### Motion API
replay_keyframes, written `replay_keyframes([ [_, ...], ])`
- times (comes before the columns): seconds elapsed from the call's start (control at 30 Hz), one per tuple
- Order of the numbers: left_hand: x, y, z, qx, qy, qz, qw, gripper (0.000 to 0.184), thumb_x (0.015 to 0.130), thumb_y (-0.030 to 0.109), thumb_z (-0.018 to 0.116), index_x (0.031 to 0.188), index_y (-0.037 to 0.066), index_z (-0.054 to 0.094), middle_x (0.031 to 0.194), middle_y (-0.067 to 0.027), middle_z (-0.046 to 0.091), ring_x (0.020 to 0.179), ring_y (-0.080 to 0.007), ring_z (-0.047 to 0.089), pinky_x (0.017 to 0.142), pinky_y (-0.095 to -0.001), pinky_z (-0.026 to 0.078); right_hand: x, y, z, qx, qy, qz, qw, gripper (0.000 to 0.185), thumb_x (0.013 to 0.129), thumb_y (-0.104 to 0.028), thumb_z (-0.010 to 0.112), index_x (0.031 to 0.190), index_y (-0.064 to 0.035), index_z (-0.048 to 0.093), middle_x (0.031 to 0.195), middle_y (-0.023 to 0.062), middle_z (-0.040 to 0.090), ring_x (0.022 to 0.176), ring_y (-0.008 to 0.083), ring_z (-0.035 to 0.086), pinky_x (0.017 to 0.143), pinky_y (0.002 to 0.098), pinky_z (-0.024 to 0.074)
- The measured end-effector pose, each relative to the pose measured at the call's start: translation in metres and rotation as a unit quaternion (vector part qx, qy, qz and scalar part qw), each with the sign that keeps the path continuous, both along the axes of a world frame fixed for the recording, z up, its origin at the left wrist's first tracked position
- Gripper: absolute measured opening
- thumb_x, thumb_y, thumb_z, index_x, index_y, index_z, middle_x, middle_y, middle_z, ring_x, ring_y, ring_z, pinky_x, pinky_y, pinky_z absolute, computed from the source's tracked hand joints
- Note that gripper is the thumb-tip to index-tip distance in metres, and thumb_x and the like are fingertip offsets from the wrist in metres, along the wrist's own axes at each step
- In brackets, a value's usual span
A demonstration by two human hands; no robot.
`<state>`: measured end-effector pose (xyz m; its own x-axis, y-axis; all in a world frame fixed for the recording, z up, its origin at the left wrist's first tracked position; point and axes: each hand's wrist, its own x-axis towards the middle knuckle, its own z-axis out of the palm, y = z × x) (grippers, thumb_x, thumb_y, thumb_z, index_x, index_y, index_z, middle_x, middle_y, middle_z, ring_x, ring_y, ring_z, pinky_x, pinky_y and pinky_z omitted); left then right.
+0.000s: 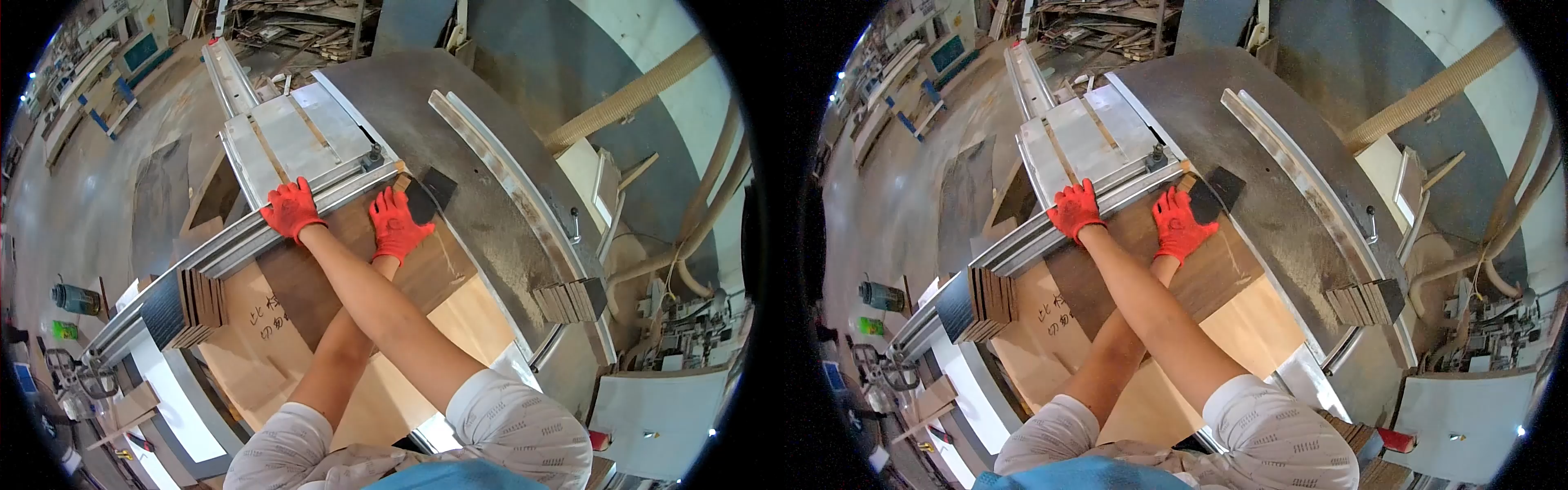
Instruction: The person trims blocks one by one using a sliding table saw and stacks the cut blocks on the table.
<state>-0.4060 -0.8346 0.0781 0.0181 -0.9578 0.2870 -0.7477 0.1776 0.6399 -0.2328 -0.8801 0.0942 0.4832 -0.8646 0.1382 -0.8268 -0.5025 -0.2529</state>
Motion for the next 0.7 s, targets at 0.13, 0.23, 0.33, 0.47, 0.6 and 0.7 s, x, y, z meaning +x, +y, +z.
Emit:
replay_keyframes([
  [0.13, 0.003, 0.001, 0.002, -0.003, -0.003, -0.01, 1.0, 0.097, 0.059, 0.057, 0.088, 0.132, 0.006, 0.051, 0.147, -0.0264, 0.048, 0.142, -0.0405, 0.04, 0.118, -0.0565, 0.024, 0.001, 0.003, 0.002, 0.001, -0.014, -0.001, 1.0, 0.046, 0.098, -0.051, 0.054, 0.118, -0.014, 0.072, 0.123, 0.009, 0.069, 0.123, 0.0269, 0.058, 0.119, 0.0515, 0.0216],
  [0.23, 0.001, 0.003, 0.003, -0.008, -0.012, -0.002, 1.0, 0.097, 0.059, 0.059, 0.087, 0.132, 0.006, 0.051, 0.148, -0.0267, 0.048, 0.142, -0.0398, 0.041, 0.118, -0.056, 0.024, 0.001, 0.003, 0.001, 0.001, -0.016, -0.004, 1.0, 0.046, 0.097, -0.051, 0.054, 0.119, -0.0138, 0.072, 0.123, 0.0092, 0.069, 0.125, 0.0271, 0.058, 0.12, 0.0522, 0.0203],
  [0.33, -0.002, 0.009, 0.006, -0.015, -0.02, 0.005, 1.0, 0.098, 0.059, 0.061, 0.087, 0.132, 0.006, 0.051, 0.149, -0.0269, 0.047, 0.142, -0.0398, 0.041, 0.119, -0.0559, 0.024, 0.001, 0.008, 0.005, 0.015, -0.011, -0.009, 1.0, 0.047, 0.097, -0.051, 0.054, 0.119, -0.0139, 0.071, 0.124, 0.0095, 0.068, 0.126, 0.0277, 0.057, 0.122, 0.0535, 0.0187],
  [0.47, -0.004, 0.018, 0.006, -0.002, -0.016, -0.003, 1.0, 0.098, 0.059, 0.061, 0.087, 0.132, 0.005, 0.051, 0.15, -0.0264, 0.046, 0.143, -0.04, 0.039, 0.119, -0.0561, 0.024, -0.002, 0.016, 0.007, 0.021, -0.002, -0.015, 1.0, 0.046, 0.097, -0.052, 0.056, 0.119, -0.014, 0.071, 0.125, 0.0092, 0.068, 0.127, 0.0285, 0.056, 0.123, 0.0551, 0.0179],
  [0.6, -0.012, 0.033, 0.009, -0.021, -0.021, 0.001, 1.0, 0.099, 0.059, 0.059, 0.09, 0.131, 0.005, 0.049, 0.148, -0.0244, 0.047, 0.141, -0.042, 0.039, 0.117, -0.0578, 0.025, -0.009, 0.033, 0.012, 0.027, -0.023, -0.014, 0.999, 0.045, 0.096, -0.051, 0.058, 0.116, -0.0137, 0.072, 0.125, 0.0093, 0.068, 0.127, 0.0286, 0.056, 0.122, 0.0554, 0.0191],
  [0.7, -0.018, 0.048, 0.018, 0.011, -0.023, -0.01, 1.0, 0.098, 0.061, 0.06, 0.087, 0.133, 0.004, 0.05, 0.151, -0.0257, 0.045, 0.143, -0.0406, 0.038, 0.118, -0.0562, 0.024, -0.016, 0.048, 0.018, 0.013, -0.026, -0.017, 0.999, 0.044, 0.096, -0.051, 0.059, 0.115, -0.0138, 0.072, 0.123, 0.0093, 0.069, 0.126, 0.0283, 0.057, 0.122, 0.0547, 0.0196],
])
